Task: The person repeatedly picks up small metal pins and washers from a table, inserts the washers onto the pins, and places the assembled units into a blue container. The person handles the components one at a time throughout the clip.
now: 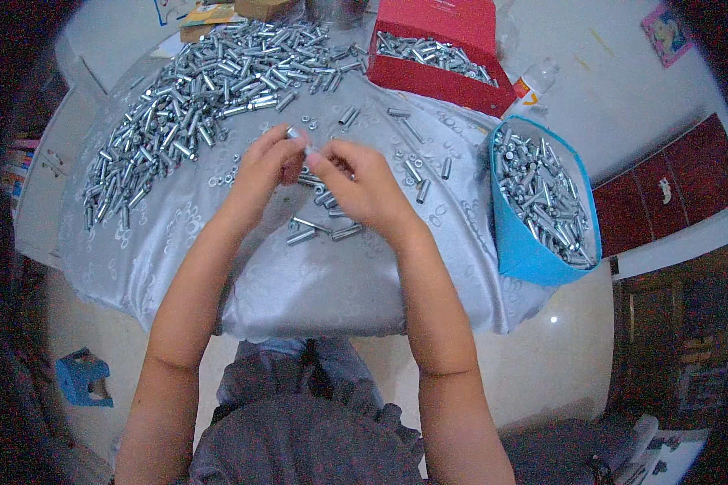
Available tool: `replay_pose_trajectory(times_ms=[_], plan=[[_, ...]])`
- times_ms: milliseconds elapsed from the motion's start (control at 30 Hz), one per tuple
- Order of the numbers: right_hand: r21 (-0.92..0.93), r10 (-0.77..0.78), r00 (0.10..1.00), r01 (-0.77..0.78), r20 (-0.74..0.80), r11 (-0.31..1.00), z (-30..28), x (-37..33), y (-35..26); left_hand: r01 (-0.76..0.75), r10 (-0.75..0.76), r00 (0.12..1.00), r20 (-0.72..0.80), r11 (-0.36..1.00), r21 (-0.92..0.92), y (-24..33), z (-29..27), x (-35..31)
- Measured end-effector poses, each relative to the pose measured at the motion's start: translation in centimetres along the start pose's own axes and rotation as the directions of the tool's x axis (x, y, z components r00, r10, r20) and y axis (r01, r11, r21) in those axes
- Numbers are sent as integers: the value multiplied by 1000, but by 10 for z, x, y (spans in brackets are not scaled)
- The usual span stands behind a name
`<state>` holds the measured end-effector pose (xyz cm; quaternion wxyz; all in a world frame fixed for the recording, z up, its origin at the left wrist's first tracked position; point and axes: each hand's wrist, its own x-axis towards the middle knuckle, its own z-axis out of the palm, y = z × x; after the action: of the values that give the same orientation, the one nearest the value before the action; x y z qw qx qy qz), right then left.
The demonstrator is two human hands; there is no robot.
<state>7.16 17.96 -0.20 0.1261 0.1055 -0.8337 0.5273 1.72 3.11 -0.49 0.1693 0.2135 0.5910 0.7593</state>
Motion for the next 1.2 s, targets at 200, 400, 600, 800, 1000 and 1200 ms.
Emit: replay_pose_trajectory(times_ms=[200,400,600,800,1000,1200], plan=[[-25,-100,995,100,22,995,5,-1,-8,91,-97,995,23,980,179,9,-2,-4],[-96,-148,988,144,-42,985,-2,2,-5,280,-294,942,162,955,102,16,-9,-4],[-79,-50,985,37,-165,996,-15,4,-2,249,-271,931,243,961,120,14,-11,-5],[-54,66,885,-102,-462,993,-46,10,20,235,-237,971,43,971,46,9,-13,-2],[-448,9,978,-103,-207,888,-47,5,20,248,-266,958,-108,956,-156,18,-15,0],[-673,41,999,-38,-12,739,-32,0,31,215,-241,965,-106,954,-209,17,-17,1]])
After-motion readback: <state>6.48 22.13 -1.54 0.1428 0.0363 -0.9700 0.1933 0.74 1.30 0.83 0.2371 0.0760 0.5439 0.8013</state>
